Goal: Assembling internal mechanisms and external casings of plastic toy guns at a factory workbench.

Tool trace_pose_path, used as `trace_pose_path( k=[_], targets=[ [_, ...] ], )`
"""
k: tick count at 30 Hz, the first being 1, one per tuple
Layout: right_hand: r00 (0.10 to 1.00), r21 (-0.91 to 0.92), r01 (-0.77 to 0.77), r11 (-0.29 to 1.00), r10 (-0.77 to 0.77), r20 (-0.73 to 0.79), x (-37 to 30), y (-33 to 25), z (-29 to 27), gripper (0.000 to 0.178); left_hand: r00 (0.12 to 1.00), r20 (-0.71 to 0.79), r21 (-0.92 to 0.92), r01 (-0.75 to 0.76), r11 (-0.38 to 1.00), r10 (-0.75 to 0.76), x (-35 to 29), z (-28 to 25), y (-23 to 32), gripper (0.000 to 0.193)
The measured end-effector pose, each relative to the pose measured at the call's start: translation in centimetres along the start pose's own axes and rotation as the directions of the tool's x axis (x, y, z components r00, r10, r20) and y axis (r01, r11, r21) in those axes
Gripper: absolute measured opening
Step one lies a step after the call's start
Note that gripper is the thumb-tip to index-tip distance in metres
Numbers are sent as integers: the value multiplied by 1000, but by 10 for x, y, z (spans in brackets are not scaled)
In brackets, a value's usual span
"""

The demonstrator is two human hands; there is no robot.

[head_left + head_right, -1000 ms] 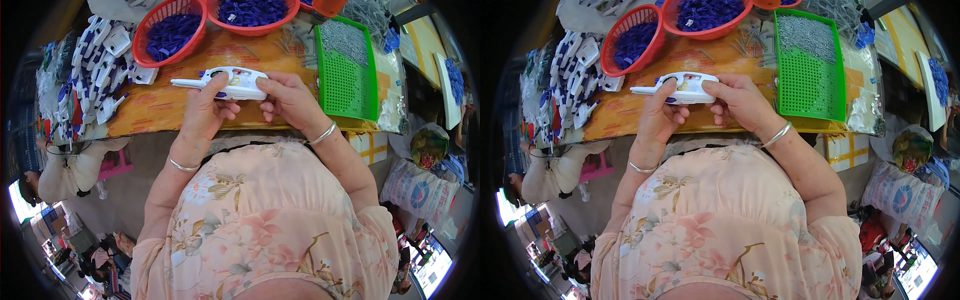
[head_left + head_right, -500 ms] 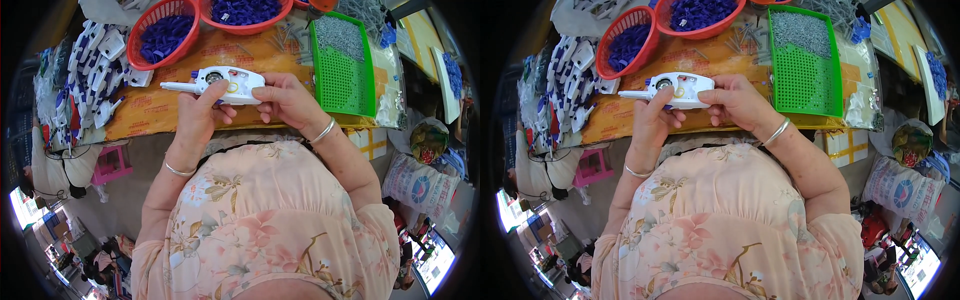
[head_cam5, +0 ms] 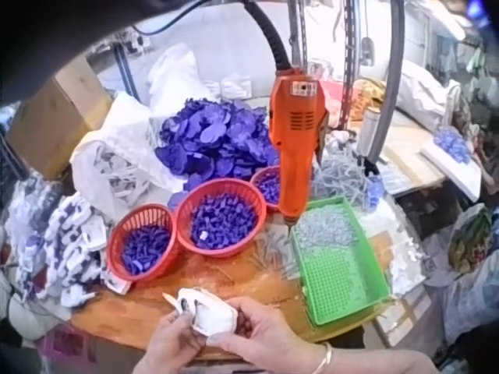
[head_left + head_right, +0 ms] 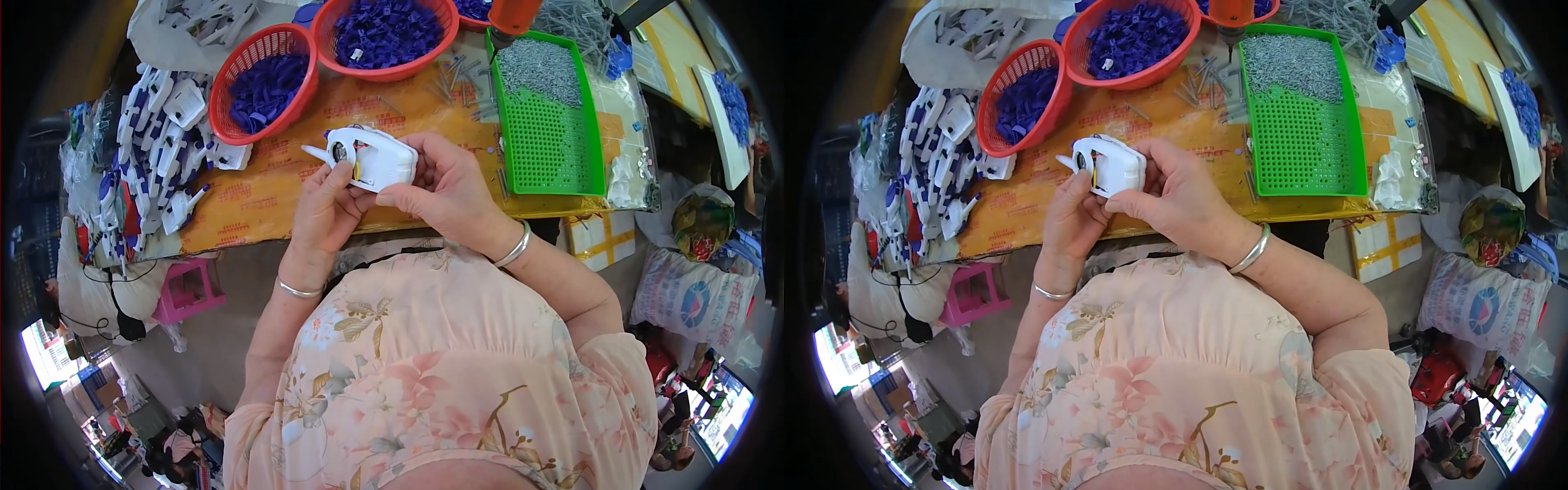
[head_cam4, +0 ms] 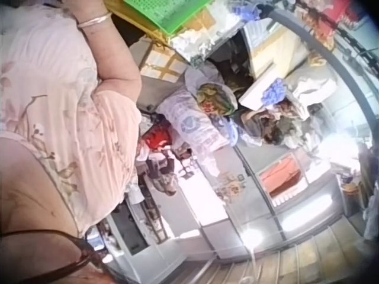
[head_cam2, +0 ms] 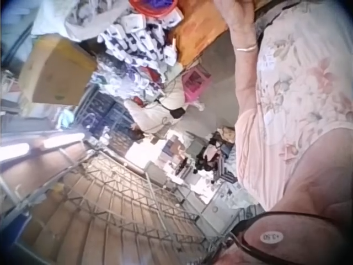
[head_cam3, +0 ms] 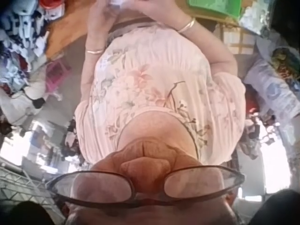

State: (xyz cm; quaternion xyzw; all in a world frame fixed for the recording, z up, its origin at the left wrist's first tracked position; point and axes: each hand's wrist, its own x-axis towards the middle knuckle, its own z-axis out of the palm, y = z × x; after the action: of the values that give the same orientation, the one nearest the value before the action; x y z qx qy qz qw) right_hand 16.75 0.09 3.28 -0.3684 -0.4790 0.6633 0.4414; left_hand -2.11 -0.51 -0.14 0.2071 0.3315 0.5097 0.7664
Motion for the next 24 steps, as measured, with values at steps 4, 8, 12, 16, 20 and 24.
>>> trace_pose_path(
  k=[4, 8, 12, 16, 20, 24],
  targets=[
    [998, -36, 63, 997, -63, 7, 0, 10, -2, 32, 998, -23, -32, -51, 998, 50, 4, -5, -4, 32],
    [997, -30, 28, 999, -26, 69, -3, 5, -3, 36, 995, 11, -12, -97, 995, 97, 3, -6, 3, 34],
    [986, -207, 166, 964, -168, 8, 1, 4, -9, 24, 981, -19, 109, -188, 976, 191, -3, -3, 13, 40],
    [978, -355, 208, 911, -184, 99, -2, 0, -17, 20, 935, 62, 303, -350, 886, 348, -10, 5, 11, 38],
    [964, -341, 267, 902, -248, 98, -8, 5, -20, 22, 932, 73, 328, -360, 874, 356, -13, 13, 10, 41],
    [944, -421, 331, 845, -303, 132, -4, 7, -24, 35, 930, 110, 425, -363, 829, 351, -13, 7, 12, 41]
  ],
)
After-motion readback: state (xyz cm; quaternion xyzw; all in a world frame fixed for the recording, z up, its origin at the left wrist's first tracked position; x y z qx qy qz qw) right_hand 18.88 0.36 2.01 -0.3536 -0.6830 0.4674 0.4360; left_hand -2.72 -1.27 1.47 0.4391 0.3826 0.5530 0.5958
